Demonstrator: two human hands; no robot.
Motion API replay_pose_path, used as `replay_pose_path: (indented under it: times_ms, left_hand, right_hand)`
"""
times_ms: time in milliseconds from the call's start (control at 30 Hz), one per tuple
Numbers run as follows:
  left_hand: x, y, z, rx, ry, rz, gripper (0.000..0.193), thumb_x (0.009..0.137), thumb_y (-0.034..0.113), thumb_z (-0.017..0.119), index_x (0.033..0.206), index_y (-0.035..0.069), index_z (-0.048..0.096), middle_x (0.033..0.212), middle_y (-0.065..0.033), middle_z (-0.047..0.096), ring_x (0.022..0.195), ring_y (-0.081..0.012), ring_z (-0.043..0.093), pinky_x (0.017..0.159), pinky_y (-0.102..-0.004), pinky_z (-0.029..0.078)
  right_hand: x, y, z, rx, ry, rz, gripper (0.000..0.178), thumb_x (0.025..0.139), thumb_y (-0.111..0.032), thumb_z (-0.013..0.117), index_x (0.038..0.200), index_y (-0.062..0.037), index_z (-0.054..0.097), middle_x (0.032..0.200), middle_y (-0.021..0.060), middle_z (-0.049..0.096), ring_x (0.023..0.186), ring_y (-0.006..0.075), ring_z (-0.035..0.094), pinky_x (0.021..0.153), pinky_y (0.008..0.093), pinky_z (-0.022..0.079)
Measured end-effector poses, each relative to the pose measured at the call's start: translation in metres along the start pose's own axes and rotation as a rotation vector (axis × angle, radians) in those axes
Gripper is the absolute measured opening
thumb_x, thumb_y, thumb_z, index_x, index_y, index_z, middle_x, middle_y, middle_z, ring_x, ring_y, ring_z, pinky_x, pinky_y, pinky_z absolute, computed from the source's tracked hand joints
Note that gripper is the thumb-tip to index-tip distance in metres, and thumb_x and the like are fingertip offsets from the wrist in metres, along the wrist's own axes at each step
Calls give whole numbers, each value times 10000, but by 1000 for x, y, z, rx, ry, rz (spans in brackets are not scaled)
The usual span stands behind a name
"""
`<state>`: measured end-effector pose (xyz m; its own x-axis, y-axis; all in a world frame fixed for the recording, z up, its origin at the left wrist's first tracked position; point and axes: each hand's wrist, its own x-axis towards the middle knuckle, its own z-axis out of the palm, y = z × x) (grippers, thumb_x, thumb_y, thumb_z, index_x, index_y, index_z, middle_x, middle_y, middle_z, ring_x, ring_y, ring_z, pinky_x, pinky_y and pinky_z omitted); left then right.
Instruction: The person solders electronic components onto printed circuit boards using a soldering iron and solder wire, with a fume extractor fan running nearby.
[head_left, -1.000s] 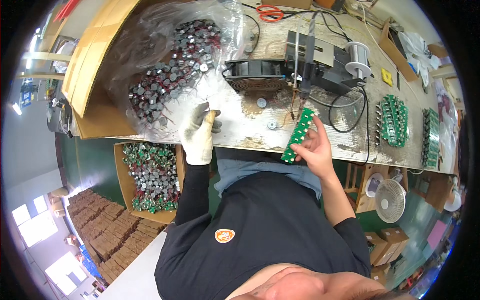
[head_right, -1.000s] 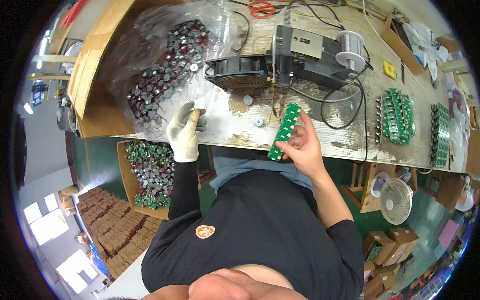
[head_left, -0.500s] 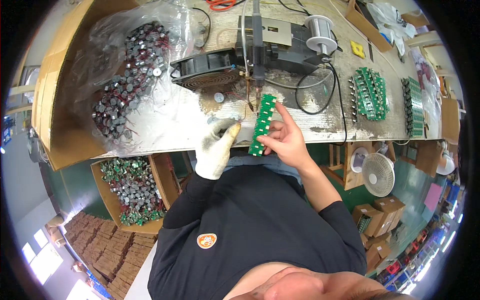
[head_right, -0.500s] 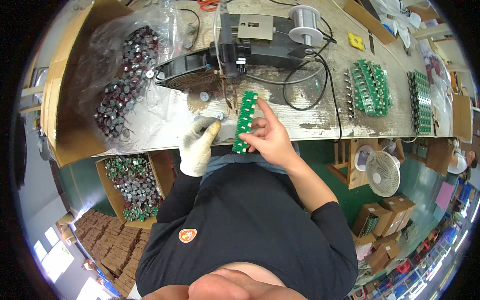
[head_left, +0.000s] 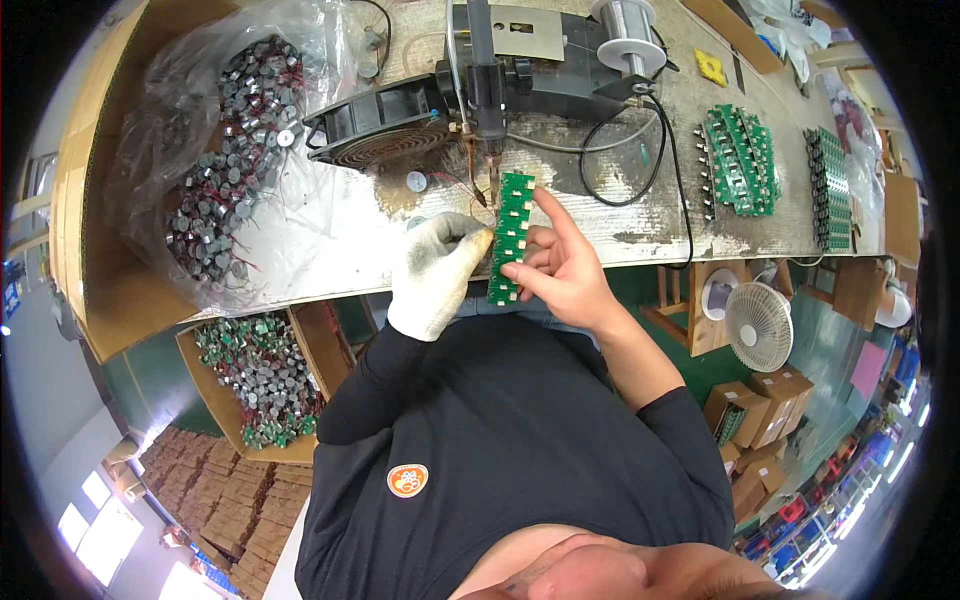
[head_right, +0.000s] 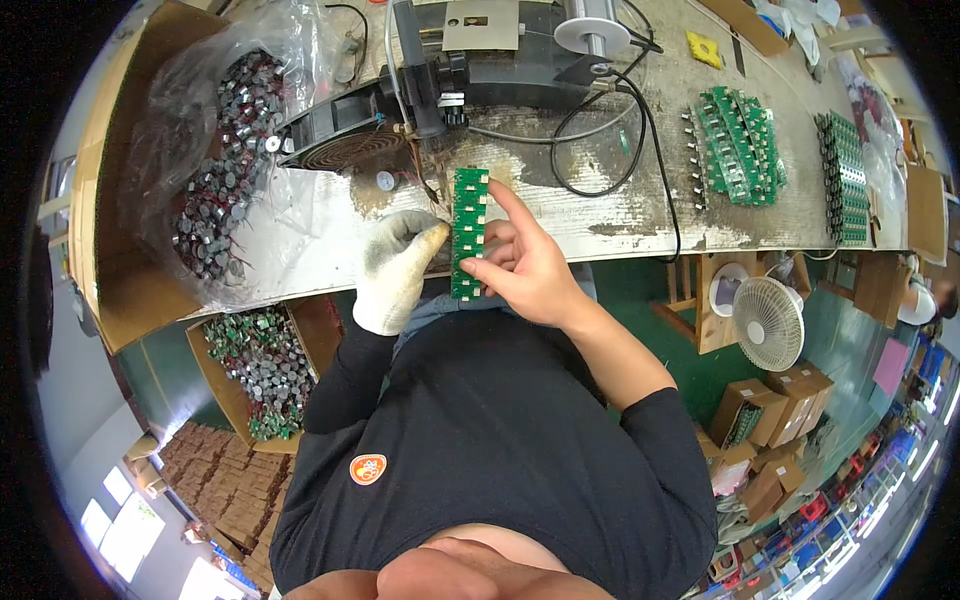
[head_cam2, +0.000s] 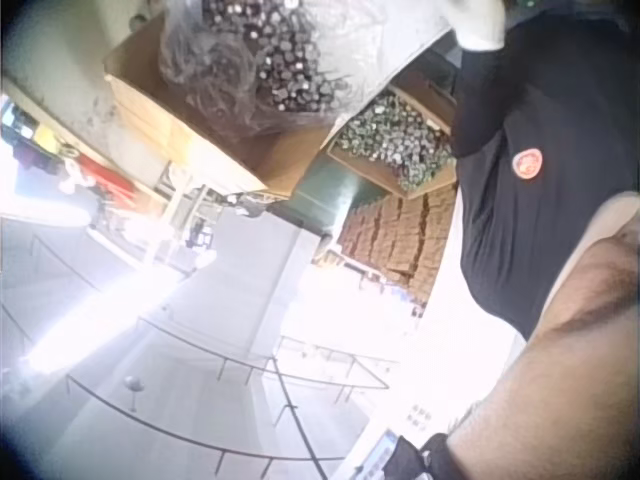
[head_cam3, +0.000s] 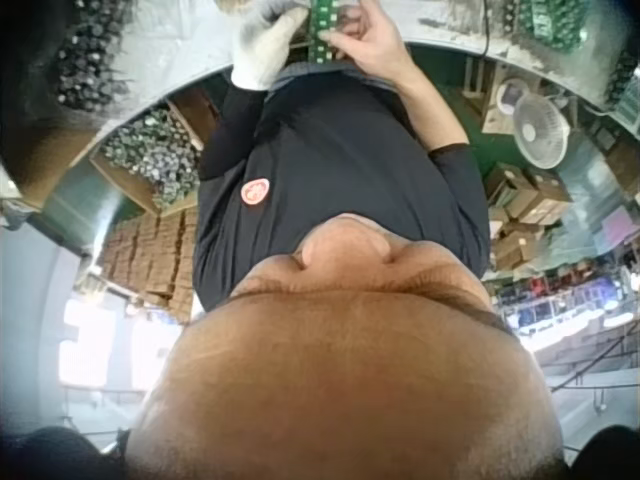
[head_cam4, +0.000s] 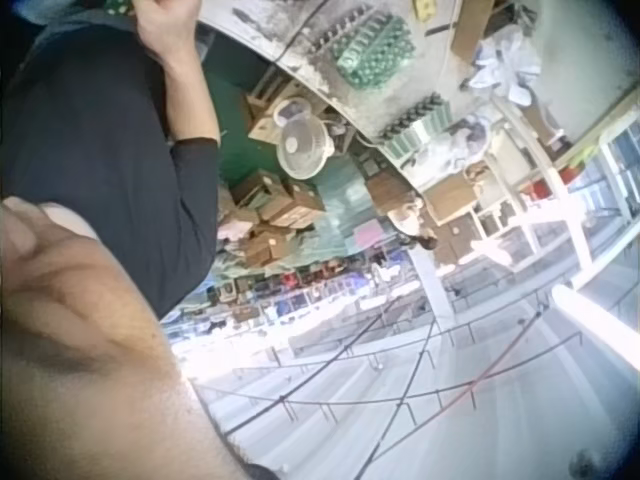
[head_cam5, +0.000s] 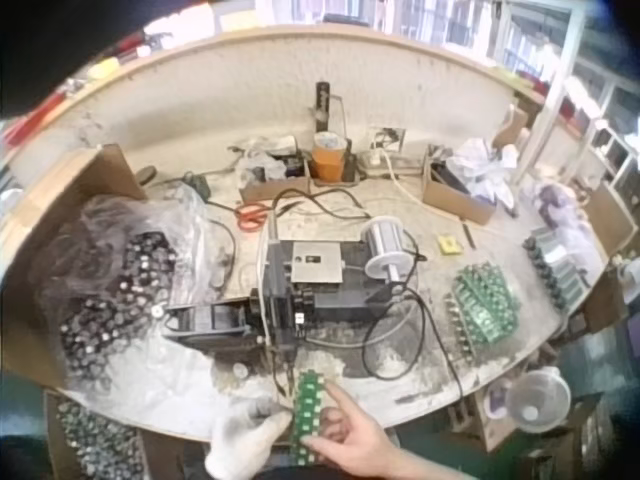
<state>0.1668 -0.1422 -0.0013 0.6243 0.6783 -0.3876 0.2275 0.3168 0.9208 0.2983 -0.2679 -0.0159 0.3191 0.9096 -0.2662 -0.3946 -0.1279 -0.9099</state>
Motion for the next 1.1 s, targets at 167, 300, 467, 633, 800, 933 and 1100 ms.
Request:
replay_pose_path:
  times_ms: [167, 300, 467, 633, 800, 933, 1100]
  left_hand:
    - [3, -3, -5, 18, -27, 23, 146, 863, 108, 637, 877, -36, 656, 775, -46, 645, 699, -91, 579, 618, -243, 462]
    - [4, -3, -6, 61, -20, 48, 152, 855, 115, 641, 863, -36, 661, 775, -49, 645, 704, -95, 578, 623, -251, 463]
    - [4, 1, -6, -3, -25, -9, 145, 862, 110, 633, 868, -32, 662, 785, -43, 645, 710, -90, 576, 627, -249, 463]
    - [5, 1, -8, -57, -35, -46, 144, 875, 114, 626, 878, -27, 657, 785, -34, 639, 716, -81, 570, 628, -243, 460]
    - [3, 2, -6, -64, -20, -43, 145, 878, 121, 629, 880, -21, 655, 780, -28, 634, 722, -76, 567, 635, -244, 460]
    - [3, -8, -10, 9, -42, -34, 135, 887, 133, 637, 936, 8, 638, 870, -37, 649, 764, -97, 604, 690, -240, 493]
    - [0, -4, -7, -115, -49, -93, 136, 888, 127, 638, 936, 0, 635, 861, -49, 655, 748, -100, 611, 682, -243, 499]
  right_hand:
    - [3, -2, 0, 4, 12, -5, 858, 827, 35, 658, 1499, -80, 137, 996, 115, 598, 712, 112, 605, 551, 239, 507]
    - [5, -2, 0, 12, -4, -5, 869, 826, 86, 620, 1506, -96, 109, 1034, 144, 598, 725, 126, 604, 544, 237, 510]
    - [7, 0, 0, 9, -3, -10, 869, 829, 90, 615, 1508, -106, 110, 1046, 142, 600, 729, 121, 603, 547, 231, 507]
    - [7, -1, 1, 13, -2, -37, 872, 827, 99, 612, 1509, -113, 112, 1057, 144, 600, 730, 117, 604, 544, 229, 508]
    - [7, -1, 2, 13, 6, -38, 873, 825, 96, 618, 1507, -112, 115, 1059, 144, 599, 730, 119, 605, 544, 232, 511]
    - [4, 7, 0, -39, -4, -47, 873, 823, 92, 622, 1506, -109, 117, 1055, 143, 599, 728, 123, 608, 543, 235, 515]
    - [3, 3, 3, 14, 3, -18, 876, 821, 94, 625, 1504, -105, 115, 1032, 141, 602, 723, 128, 613, 539, 239, 517]
